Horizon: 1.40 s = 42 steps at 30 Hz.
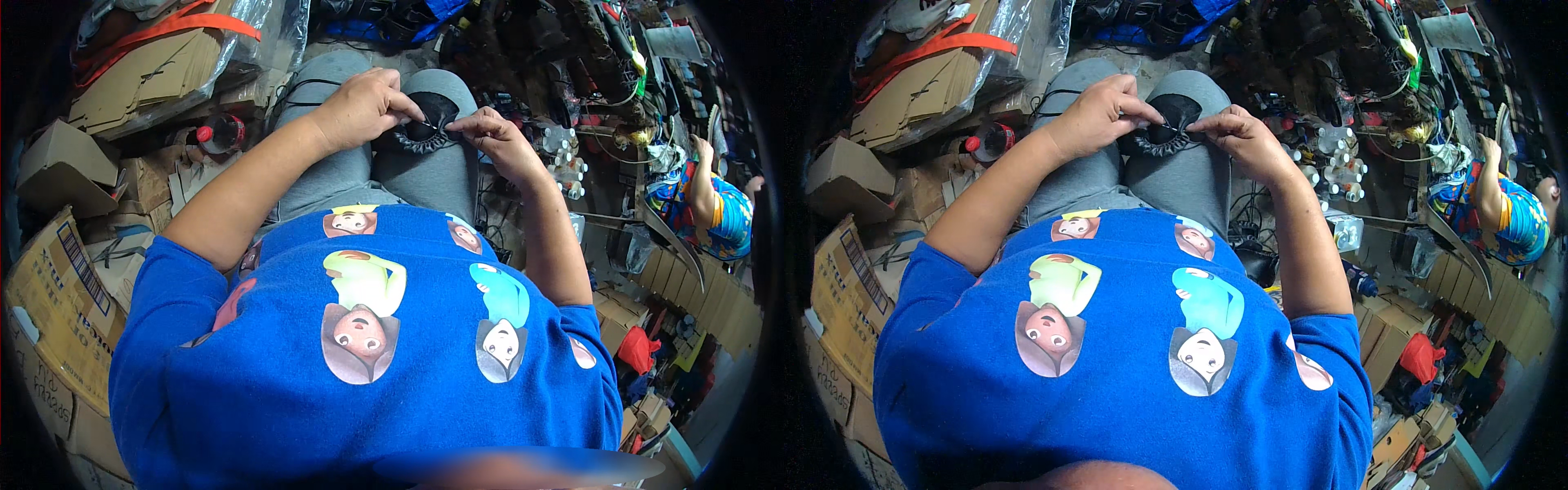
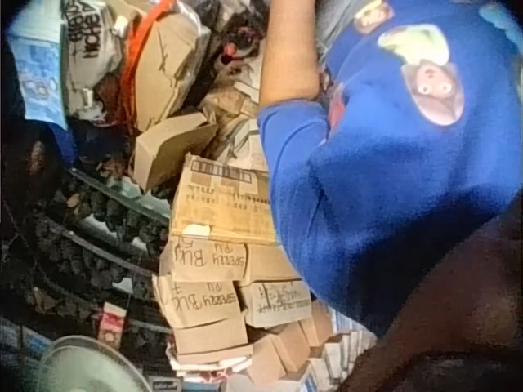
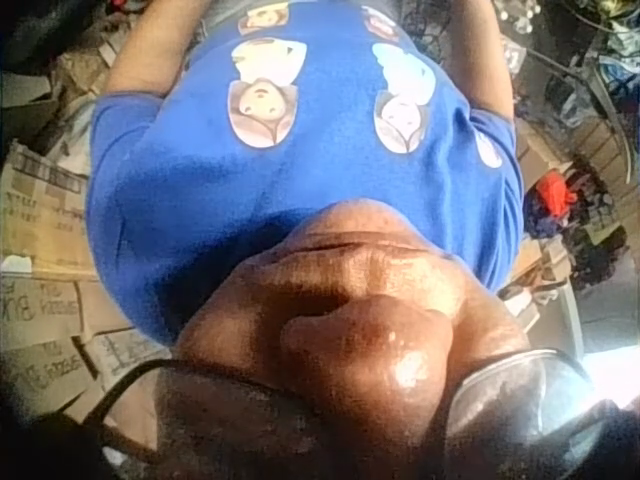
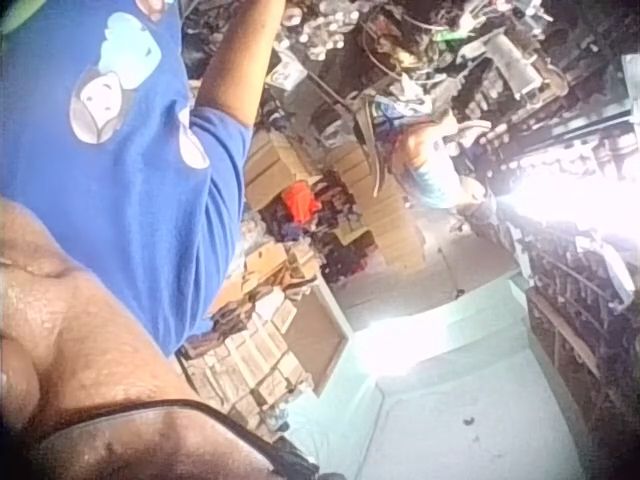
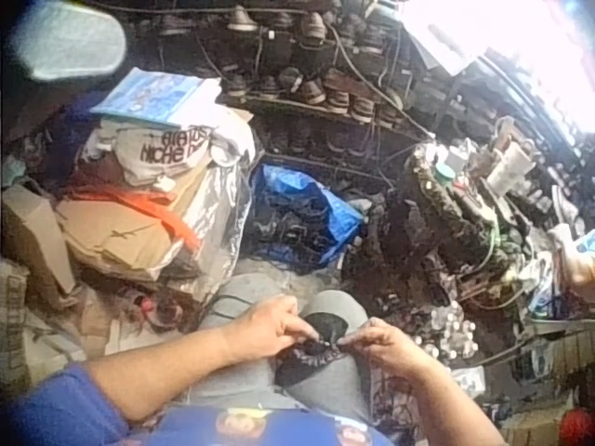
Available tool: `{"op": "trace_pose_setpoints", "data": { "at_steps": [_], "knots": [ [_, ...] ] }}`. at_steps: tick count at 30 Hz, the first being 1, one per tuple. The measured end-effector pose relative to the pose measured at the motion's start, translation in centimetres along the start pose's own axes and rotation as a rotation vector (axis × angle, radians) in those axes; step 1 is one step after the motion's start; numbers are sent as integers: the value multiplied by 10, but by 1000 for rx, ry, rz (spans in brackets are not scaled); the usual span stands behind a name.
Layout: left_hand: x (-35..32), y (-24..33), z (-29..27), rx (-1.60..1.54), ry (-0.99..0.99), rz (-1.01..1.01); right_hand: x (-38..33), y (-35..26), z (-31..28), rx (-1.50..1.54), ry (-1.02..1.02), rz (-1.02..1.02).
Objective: Hand-stitching or assembling components of a black leather shoe part.
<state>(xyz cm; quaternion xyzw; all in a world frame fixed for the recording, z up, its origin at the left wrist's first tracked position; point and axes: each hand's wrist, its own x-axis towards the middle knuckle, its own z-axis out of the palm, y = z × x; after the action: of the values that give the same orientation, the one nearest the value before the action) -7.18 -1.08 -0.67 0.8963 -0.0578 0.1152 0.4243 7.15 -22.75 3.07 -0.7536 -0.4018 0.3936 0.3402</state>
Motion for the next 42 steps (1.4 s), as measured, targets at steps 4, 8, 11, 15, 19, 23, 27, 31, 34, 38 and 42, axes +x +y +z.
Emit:
{"op": "trace_pose_setpoints", "data": {
  "at_steps": [4,8,11,15,19,23,27,31,34,38,42],
  "knots": [
    [1,2,1,17,2,2,0,0,1,17,5,18],
    [3,8,0,41,-77,-79,-1,6,0,91,-17,44],
    [5,9,1,-13,-111,-116,0,10,-2,131,-44,50],
    [13,-2,6,-145,-159,-85,6,15,-6,137,-70,19],
    [26,-11,6,-204,-220,-53,12,11,-9,111,-108,17],
    [33,-5,2,-107,-227,54,12,7,-9,7,-122,-6],
    [15,10,-1,127,-107,140,2,4,-3,21,-72,17],
    [1,12,-1,-61,-80,-162,-5,-2,8,289,22,126],
    [7,13,4,-321,-88,-348,-2,-5,8,304,37,146],
    [8,8,17,-341,-54,-363,2,-2,12,328,56,150],
    [11,12,20,-356,-94,-426,1,-2,14,343,65,132]
  ]
}}
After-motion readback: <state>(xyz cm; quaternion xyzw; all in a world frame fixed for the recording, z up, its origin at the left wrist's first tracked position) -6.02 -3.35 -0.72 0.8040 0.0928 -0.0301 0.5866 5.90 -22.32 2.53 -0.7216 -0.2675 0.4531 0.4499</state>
